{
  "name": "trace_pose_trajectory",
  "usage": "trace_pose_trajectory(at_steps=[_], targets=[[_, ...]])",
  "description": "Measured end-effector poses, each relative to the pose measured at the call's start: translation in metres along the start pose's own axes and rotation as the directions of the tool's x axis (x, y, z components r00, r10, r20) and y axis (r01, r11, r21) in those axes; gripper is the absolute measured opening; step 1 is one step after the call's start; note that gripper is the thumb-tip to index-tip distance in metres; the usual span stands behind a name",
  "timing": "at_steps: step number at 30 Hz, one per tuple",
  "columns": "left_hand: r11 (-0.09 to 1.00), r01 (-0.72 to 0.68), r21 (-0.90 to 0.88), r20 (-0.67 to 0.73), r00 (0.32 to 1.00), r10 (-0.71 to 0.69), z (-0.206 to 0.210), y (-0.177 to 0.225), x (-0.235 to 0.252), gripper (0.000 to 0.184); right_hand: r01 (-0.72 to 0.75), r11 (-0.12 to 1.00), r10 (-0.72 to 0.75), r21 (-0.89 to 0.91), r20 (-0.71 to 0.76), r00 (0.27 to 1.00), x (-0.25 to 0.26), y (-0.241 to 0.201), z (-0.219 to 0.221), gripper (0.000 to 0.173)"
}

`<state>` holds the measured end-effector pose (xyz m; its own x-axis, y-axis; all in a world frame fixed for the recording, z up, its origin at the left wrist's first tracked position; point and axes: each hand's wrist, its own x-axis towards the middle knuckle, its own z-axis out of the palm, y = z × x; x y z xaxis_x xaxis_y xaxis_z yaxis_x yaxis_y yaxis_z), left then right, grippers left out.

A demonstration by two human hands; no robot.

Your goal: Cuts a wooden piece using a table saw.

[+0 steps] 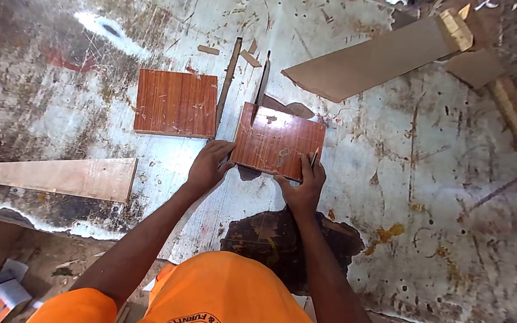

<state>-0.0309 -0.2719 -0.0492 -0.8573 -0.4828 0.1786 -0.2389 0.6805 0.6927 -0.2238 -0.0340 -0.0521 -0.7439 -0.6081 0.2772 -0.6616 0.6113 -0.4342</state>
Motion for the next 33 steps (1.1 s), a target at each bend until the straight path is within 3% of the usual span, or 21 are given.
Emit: trace_pose_trajectory(at_steps=[33], targets=[[1.000, 0.011, 0.012, 0.004, 1.000, -0.012, 0.000, -0.004, 0.038, 0.048, 0.008, 1.000, -0.008, 0.013, -0.004, 1.000, 0.039, 0.000, 0.006, 0.094]])
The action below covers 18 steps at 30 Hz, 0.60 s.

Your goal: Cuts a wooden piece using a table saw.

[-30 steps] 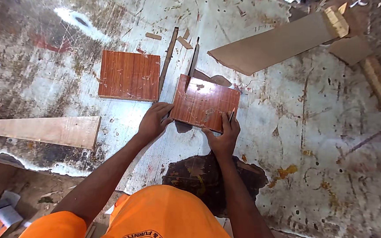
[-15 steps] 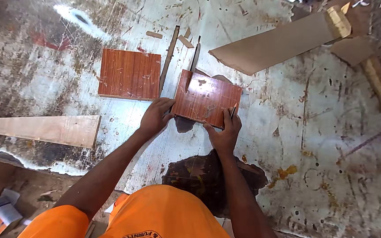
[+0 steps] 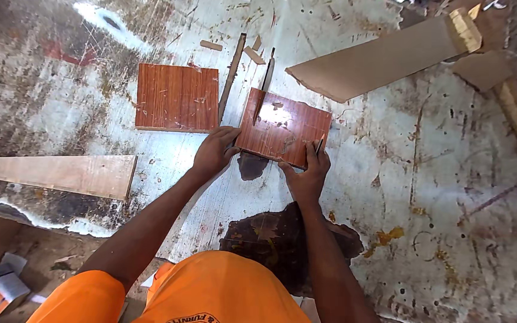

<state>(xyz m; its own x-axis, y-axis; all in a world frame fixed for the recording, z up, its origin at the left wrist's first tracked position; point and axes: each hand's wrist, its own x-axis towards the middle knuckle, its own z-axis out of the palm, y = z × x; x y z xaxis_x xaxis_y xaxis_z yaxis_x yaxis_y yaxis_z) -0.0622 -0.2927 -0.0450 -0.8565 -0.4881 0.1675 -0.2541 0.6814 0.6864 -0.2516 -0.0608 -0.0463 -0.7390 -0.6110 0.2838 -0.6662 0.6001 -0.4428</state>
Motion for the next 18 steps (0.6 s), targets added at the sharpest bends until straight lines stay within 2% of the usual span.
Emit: trace_pose_trajectory(at_steps=[18], targets=[[0.999, -0.039, 0.001, -0.010, 0.999, 0.039, 0.000, -0.007, 0.026, 0.047, -0.047, 0.999, 0.047, 0.000, 0.016, 0.999, 0.025, 0.001, 0.005, 0.093]])
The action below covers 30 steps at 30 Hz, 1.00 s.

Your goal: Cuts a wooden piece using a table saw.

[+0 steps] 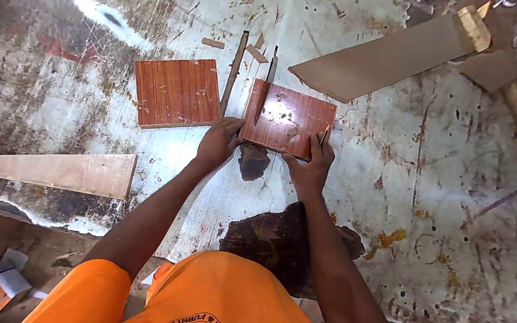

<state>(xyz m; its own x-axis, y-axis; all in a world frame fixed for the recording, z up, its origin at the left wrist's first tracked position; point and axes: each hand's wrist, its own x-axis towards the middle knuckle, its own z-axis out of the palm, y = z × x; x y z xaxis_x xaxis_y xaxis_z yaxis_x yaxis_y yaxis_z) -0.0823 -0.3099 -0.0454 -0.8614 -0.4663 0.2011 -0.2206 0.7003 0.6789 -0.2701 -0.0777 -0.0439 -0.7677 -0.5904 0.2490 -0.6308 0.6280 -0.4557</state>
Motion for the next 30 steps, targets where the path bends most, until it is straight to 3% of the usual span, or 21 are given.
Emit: trace_pose_trajectory(at_steps=[30], targets=[[1.000, 0.026, -0.007, 0.020, 0.999, -0.026, -0.003, -0.006, 0.046, 0.049, 0.022, 1.000, -0.022, 0.000, -0.029, 0.999, 0.041, -0.002, 0.006, 0.091]])
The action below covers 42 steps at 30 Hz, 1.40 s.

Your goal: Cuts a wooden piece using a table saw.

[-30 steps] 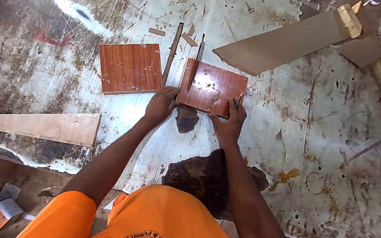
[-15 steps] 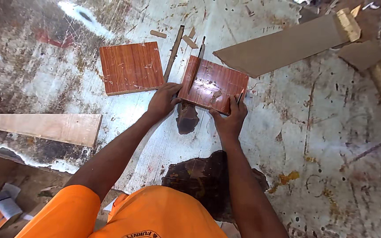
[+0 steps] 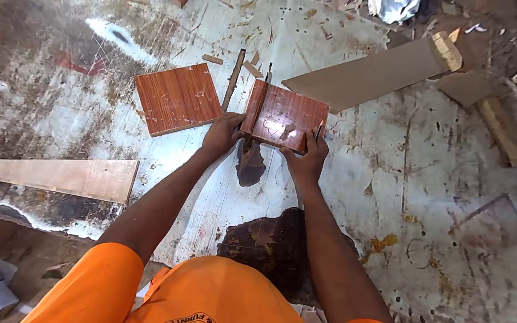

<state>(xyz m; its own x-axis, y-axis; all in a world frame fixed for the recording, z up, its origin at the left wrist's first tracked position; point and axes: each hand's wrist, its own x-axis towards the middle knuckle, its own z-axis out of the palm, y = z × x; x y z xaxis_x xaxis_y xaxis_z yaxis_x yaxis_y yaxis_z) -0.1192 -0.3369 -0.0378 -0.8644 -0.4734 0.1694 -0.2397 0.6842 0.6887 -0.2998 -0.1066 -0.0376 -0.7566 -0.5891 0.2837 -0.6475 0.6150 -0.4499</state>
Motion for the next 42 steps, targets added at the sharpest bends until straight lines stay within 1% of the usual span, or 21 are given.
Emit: trace_pose_trajectory(at_steps=[3, 6, 8, 11, 16, 19, 25, 27, 30, 31, 32, 34, 35, 36, 39, 42], targets=[[1.000, -0.005, -0.005, -0.004, 1.000, 0.005, 0.000, -0.001, 0.004, 0.049, 0.002, 1.000, -0.002, 0.000, 0.008, 1.000, 0.001, 0.001, -0.001, 0.092], [1.000, -0.017, 0.008, -0.011, 1.000, 0.017, 0.000, 0.001, -0.005, 0.049, -0.010, 1.000, 0.010, -0.004, 0.024, 1.000, -0.007, 0.000, -0.004, 0.092], [1.000, -0.018, 0.020, -0.003, 1.000, 0.018, 0.001, 0.004, -0.020, 0.049, -0.019, 1.000, 0.019, -0.012, 0.038, 0.999, -0.018, -0.001, -0.008, 0.092], [0.999, -0.042, 0.007, 0.022, 0.999, 0.041, -0.002, 0.010, -0.056, 0.047, 0.000, 1.000, 0.001, -0.008, 0.082, 0.997, -0.042, 0.001, -0.016, 0.093], [0.999, -0.038, 0.000, 0.031, 0.999, 0.038, 0.001, 0.022, -0.120, 0.052, 0.093, 0.994, -0.085, -0.064, 0.118, 0.989, -0.099, 0.007, -0.033, 0.090], [1.000, -0.015, 0.007, 0.007, 1.000, 0.015, 0.004, 0.029, -0.156, 0.058, 0.104, 0.993, -0.095, -0.061, 0.141, 0.985, -0.138, 0.005, -0.042, 0.089], [1.000, -0.028, 0.011, 0.010, 1.000, 0.028, 0.005, 0.043, -0.241, 0.065, 0.145, 0.987, -0.134, -0.074, 0.139, 0.981, -0.224, 0.009, -0.060, 0.085], [1.000, -0.020, -0.011, -0.011, 1.000, 0.020, 0.005, 0.051, -0.270, 0.063, 0.143, 0.989, -0.136, -0.042, 0.130, 0.982, -0.255, 0.012, -0.066, 0.080], [0.997, 0.052, -0.055, -0.091, 0.994, -0.057, 0.006, 0.065, -0.302, 0.052, 0.124, 0.991, -0.128, 0.047, 0.087, 0.988, -0.290, 0.016, -0.077, 0.070], [0.996, 0.089, -0.031, -0.111, 0.990, -0.092, 0.006, 0.071, -0.308, 0.052, 0.105, 0.991, -0.111, 0.089, 0.066, 0.992, -0.299, 0.018, -0.081, 0.067], [0.992, 0.128, 0.003, -0.121, 0.985, -0.126, 0.008, 0.078, -0.312, 0.057, 0.075, 0.990, -0.081, 0.117, 0.046, 0.996, -0.306, 0.020, -0.086, 0.064], [0.978, 0.189, 0.088, -0.101, 0.978, -0.180, 0.013, 0.090, -0.312, 0.079, -0.001, 0.990, -0.001, 0.142, 0.010, 1.000, -0.315, 0.023, -0.100, 0.063], [0.971, 0.206, 0.124, -0.084, 0.977, -0.196, 0.016, 0.095, -0.310, 0.086, -0.036, 0.989, 0.037, 0.141, -0.002, 0.999, -0.319, 0.026, -0.108, 0.063], [0.966, 0.217, 0.144, -0.069, 0.976, -0.209, 0.018, 0.098, -0.306, 0.088, -0.065, 0.987, 0.068, 0.147, -0.012, 0.998, -0.324, 0.032, -0.116, 0.064], [0.960, 0.254, 0.118, -0.048, 0.967, -0.250, 0.020, 0.106, -0.298, 0.076, -0.175, 0.970, 0.184, 0.171, -0.036, 0.982, -0.342, 0.061, -0.148, 0.070], [0.945, 0.284, 0.160, -0.064, 0.959, -0.277, 0.015, 0.113, -0.302, 0.072, -0.335, 0.922, 0.360, 0.192, -0.113, 0.926, -0.368, 0.106, -0.189, 0.077]])
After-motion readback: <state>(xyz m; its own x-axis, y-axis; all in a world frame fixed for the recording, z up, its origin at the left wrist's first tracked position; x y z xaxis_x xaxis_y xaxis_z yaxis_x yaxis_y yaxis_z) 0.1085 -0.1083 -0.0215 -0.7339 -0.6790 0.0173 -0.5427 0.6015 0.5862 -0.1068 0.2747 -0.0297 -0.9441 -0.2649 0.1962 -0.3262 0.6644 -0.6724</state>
